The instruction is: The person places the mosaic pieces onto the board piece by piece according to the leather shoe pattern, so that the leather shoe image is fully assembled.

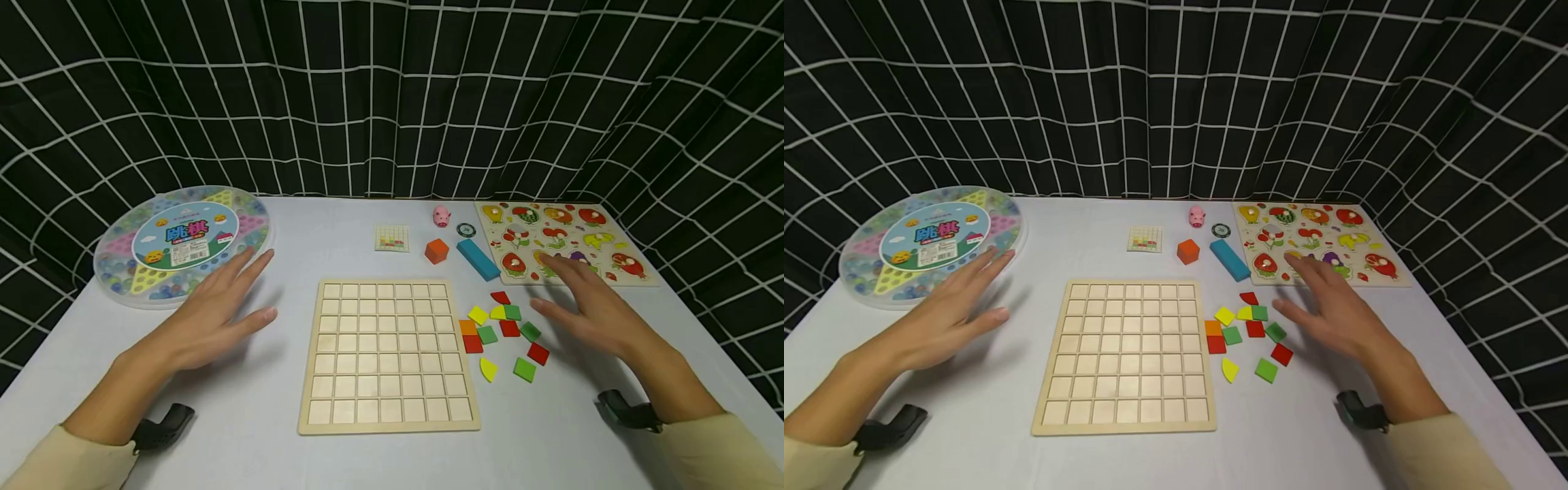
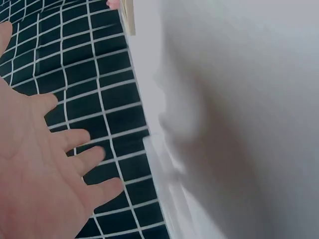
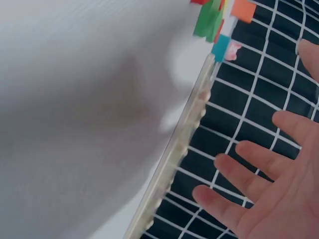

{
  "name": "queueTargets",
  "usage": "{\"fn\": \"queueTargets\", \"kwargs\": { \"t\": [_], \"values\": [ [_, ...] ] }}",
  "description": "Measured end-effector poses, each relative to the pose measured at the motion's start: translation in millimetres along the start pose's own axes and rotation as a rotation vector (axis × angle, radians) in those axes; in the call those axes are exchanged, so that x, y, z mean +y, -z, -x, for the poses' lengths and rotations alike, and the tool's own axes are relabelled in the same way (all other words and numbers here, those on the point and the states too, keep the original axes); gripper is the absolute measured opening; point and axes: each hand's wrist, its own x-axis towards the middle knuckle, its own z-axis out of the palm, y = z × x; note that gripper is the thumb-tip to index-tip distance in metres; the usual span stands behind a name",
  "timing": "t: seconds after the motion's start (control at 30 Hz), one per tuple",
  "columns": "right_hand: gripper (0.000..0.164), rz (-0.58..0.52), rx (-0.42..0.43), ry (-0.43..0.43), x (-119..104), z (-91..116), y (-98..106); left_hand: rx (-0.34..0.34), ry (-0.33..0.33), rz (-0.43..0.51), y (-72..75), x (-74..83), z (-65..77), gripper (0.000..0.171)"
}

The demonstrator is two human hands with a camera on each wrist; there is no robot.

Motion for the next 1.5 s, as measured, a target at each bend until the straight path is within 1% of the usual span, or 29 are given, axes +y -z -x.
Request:
{"fn": "queueTargets", "kwargs": {
  "t": [0.17,0.33,0.43,0.6,0.8,0.9,0.97,1.2,1.4,1.5],
  "values": [
    [0.09,-0.04,-0.027,-0.01,-12,-6,-3,-0.032,-0.024,0.089,-7.5,5.8,-6.7,0.077],
    [0.089,-0.079,-0.049,-0.005,-21,-10,-5,-0.06,-0.052,0.21,-16.4,8.1,-12.0,0.071],
    [0.083,-0.105,-0.05,0.02,-27,-12,-7,-0.09,-0.069,0.283,-22.2,10.5,-17.3,0.069],
    [0.069,-0.159,-0.049,0.074,-37,-16,-13,-0.142,-0.101,0.367,-31.9,17.4,-28.2,0.066],
    [0.057,-0.207,-0.064,0.137,-47,-24,-17,-0.179,-0.131,0.441,-39.2,26.5,-38.3,0.063],
    [0.053,-0.222,-0.083,0.157,-51,-28,-19,-0.195,-0.137,0.432,-42.3,30.8,-43.0,0.067],
    [0.051,-0.225,-0.097,0.162,-54,-30,-20,-0.205,-0.129,0.406,-43.7,32.8,-44.6,0.072],
    [0.04,-0.211,-0.123,0.199,-57,-32,-23,-0.241,-0.057,0.315,-45.1,33.7,-45.5,0.087],
    [0.025,-0.169,-0.151,0.213,-56,-33,-22,-0.259,-0.046,0.258,-46.5,30.7,-44.6,0.09],
    [0.023,-0.142,-0.162,0.206,-54,-35,-22,-0.266,-0.042,0.238,-46.9,28.6,-44.0,0.09]
  ]
}}
